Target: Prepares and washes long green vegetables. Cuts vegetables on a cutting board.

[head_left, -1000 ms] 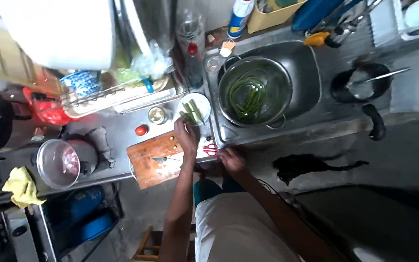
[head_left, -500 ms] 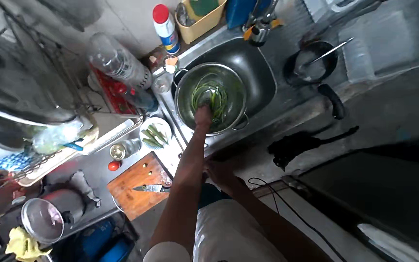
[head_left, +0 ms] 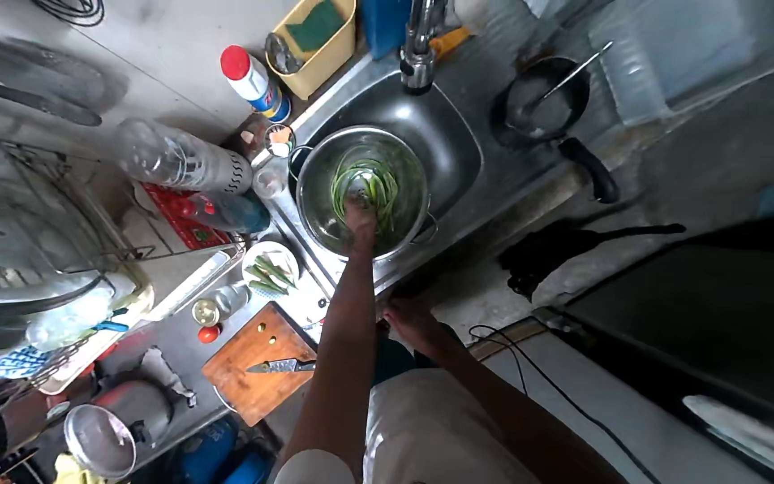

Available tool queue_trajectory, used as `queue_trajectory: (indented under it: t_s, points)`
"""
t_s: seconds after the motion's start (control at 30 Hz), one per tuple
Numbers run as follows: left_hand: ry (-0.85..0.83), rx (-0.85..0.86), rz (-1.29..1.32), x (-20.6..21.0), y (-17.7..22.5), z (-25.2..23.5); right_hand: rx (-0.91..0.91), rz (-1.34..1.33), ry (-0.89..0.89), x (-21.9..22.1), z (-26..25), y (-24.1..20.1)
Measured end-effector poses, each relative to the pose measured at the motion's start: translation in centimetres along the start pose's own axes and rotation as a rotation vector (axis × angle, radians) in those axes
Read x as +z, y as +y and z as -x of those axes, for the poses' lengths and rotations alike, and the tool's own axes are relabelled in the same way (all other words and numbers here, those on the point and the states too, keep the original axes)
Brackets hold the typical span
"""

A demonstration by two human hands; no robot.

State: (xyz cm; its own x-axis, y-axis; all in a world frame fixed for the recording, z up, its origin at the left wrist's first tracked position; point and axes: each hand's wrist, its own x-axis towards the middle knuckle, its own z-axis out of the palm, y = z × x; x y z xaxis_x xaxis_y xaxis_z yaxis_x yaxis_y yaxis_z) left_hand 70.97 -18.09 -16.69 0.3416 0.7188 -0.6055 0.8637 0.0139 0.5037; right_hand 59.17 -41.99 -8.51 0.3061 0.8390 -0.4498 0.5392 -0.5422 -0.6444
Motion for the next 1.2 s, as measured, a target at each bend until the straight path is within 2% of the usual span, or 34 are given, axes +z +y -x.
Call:
queue_trajectory:
  t_s: [0.1,0.2,0.3,0.47,0.6,0.7,0.8,0.9,1.0,1.07,1.1,1.17,1.2]
  points:
    - [0.082,0.164,0.113,1.0,-1.1,-1.3,0.023,0.003,-0.037,-0.3,-0.2,0.1]
    - [0.093,0.238,0.084,1.1,-1.0,-2.5,0.014,0.02,0.0,0.0,-0.2,0.5]
    - [0.096,0.212,0.009,1.5,-0.4,-3.6,0.015,0.028,0.008,0.4,0.0,1.0]
    - [0.097,0.054,-0.188,2.0,1.9,-3.3,-0.007,0.063,0.07,1.1,0.4,1.7]
    - [0.047,0.147,-0.27,2.1,1.8,-3.0,0.03,0.071,0.034,0.8,0.8,1.6]
    - [0.005,0.227,-0.045,0.7,0.4,-4.0,0.023,0.06,0.061,0.8,1.1,1.4]
    - [0.019,0.282,0.466,-0.7,-1.8,-4.2,0.063,0.017,-0.02,-0.1,1.0,0.9]
    - [-0.061,0.28,0.969,-2.9,-3.2,-2.8,0.114,-0.028,-0.115,-0.2,0.3,0.7]
    - [-0.133,0.266,1.285,-5.8,-3.5,-1.2,0.136,-0.068,-0.15,-0.9,-0.5,-0.1]
    - [-0.161,0.266,1.342,-7.2,-3.5,-0.3,0.124,-0.035,-0.131,-0.9,-0.9,-0.5]
    - [-0.157,0.282,1.291,-7.6,-3.3,0.2,0.112,-0.016,-0.119,-0.7,-1.0,-0.6]
    - [-0.104,0.357,1.046,-7.5,-2.8,0.7,0.088,0.016,-0.09,-0.3,-1.2,-0.7]
    - [-0.082,0.402,0.835,-6.9,-2.6,0.8,0.084,0.039,-0.078,-0.1,-1.3,-0.8]
